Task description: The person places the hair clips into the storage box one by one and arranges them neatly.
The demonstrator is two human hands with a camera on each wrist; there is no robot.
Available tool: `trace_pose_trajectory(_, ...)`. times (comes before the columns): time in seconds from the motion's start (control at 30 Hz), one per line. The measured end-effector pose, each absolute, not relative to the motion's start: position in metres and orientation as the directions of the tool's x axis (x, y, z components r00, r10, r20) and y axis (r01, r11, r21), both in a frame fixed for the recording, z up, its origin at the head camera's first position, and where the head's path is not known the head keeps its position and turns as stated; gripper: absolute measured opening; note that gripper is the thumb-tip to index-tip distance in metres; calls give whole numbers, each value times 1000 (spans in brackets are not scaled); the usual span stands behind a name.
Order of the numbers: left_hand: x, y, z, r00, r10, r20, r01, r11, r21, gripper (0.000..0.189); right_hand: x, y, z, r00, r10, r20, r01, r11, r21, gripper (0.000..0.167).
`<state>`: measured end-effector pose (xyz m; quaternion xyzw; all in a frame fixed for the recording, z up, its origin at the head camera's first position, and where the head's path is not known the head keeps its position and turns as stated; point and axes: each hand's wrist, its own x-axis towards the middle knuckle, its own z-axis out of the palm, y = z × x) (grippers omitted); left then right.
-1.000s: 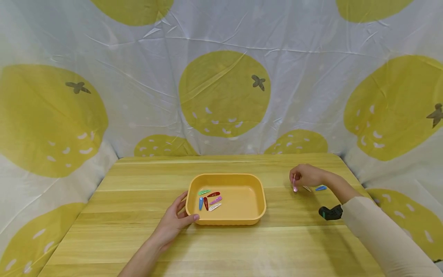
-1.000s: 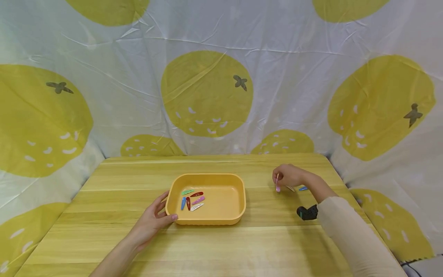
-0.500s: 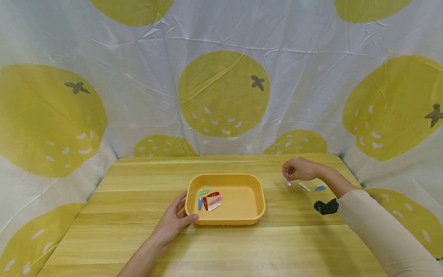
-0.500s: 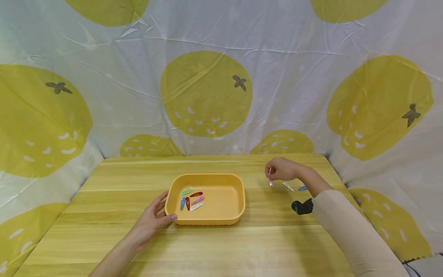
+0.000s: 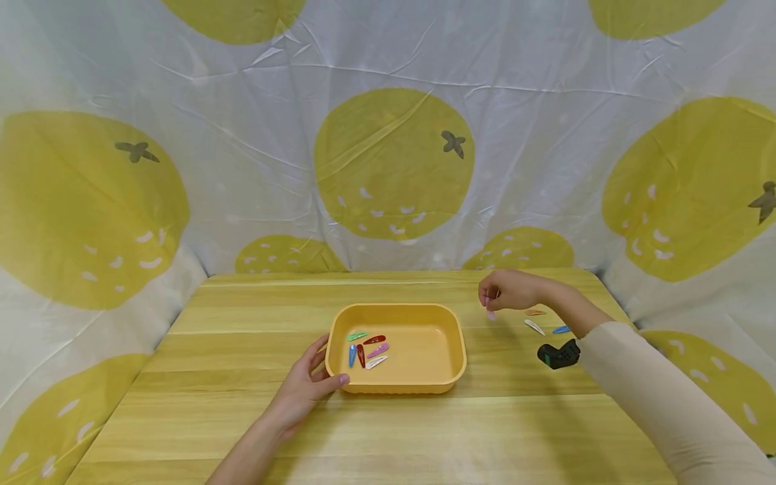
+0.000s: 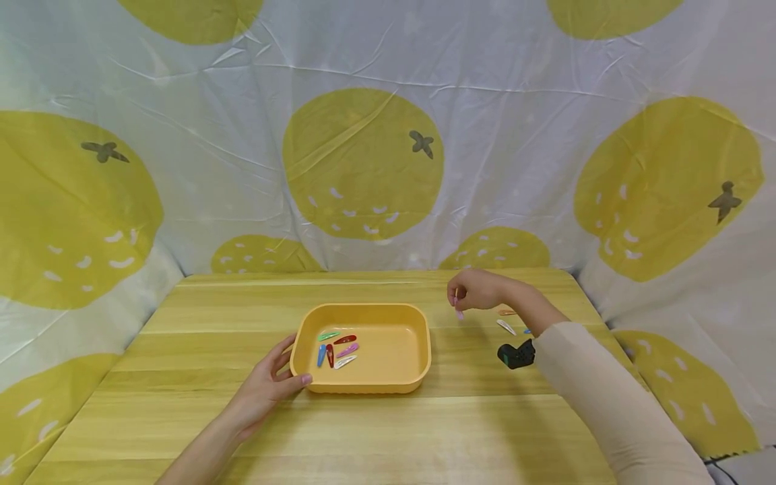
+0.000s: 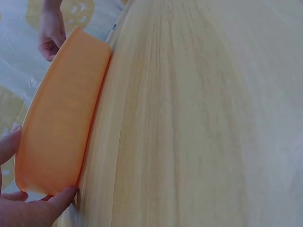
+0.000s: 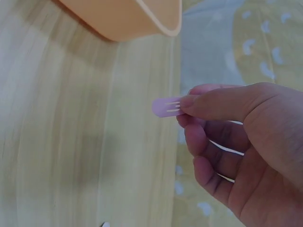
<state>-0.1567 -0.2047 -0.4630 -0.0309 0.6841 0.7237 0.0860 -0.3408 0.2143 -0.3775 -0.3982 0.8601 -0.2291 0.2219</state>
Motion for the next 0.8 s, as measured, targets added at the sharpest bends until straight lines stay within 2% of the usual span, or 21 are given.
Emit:
trace_pose_trajectory(0.6, -155, -203, -459, -983, 70, -167, -170, -45, 984, 87, -342, 179, -364, -551, -801, -236, -621, 582, -525, 12)
trace_pose_trajectory(0.8, -155, -202, -459, -984, 71, -163, -167, -55, 984, 86, -342, 167, -361, -517, -823, -233, -642, 553, -531, 12)
